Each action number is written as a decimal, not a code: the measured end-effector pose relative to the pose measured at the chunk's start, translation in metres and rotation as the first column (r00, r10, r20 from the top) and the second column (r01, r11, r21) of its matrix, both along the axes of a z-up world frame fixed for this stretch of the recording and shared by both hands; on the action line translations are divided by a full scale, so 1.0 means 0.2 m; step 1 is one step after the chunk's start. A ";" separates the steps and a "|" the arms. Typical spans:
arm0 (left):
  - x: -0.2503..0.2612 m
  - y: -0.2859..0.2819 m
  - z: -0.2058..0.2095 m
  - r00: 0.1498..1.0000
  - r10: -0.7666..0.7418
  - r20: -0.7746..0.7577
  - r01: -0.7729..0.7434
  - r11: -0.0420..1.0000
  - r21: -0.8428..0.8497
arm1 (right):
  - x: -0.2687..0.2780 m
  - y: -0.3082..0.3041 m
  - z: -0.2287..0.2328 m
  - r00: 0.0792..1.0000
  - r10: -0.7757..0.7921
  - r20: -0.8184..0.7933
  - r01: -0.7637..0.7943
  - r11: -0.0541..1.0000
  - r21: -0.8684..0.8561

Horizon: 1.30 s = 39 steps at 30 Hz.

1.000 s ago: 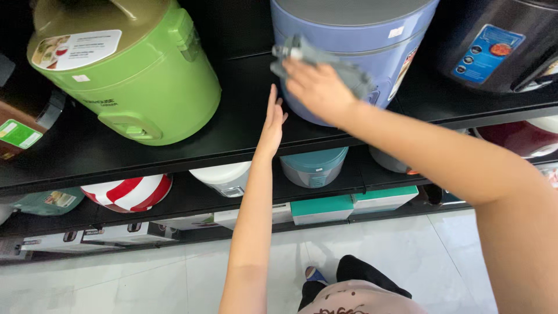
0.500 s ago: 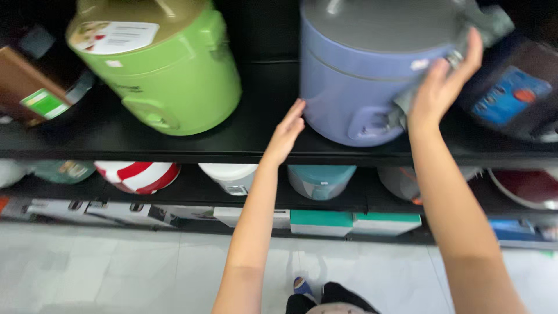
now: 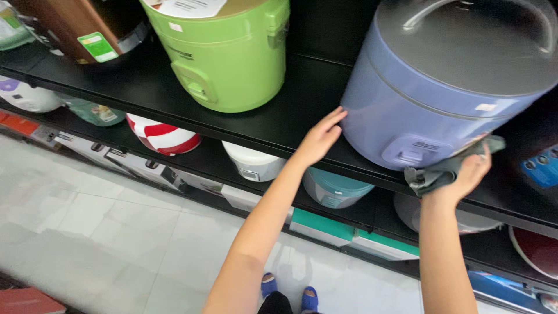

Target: The person cleans rice cookers displayed on a shelf, wiping the lids, sides, and control panels of each rice cooker one by one with a cloth.

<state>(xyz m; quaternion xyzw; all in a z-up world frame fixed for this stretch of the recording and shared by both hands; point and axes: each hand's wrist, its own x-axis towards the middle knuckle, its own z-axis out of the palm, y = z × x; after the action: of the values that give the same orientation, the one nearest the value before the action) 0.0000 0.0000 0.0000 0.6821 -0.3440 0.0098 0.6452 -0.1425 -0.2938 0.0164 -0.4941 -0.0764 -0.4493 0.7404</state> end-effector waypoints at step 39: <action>1.13 2.15 0.08 0.996 0.046 0.073 -0.063 0.966 0.252 | 1.64 2.71 1.25 0.751 -0.623 0.217 0.096 -0.222 -0.970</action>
<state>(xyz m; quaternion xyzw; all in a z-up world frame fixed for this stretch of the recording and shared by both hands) 0.2258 0.4303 0.0151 0.7675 -0.3449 0.0062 0.5403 0.1849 0.2472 0.2666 -0.9337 -0.0853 -0.3460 -0.0363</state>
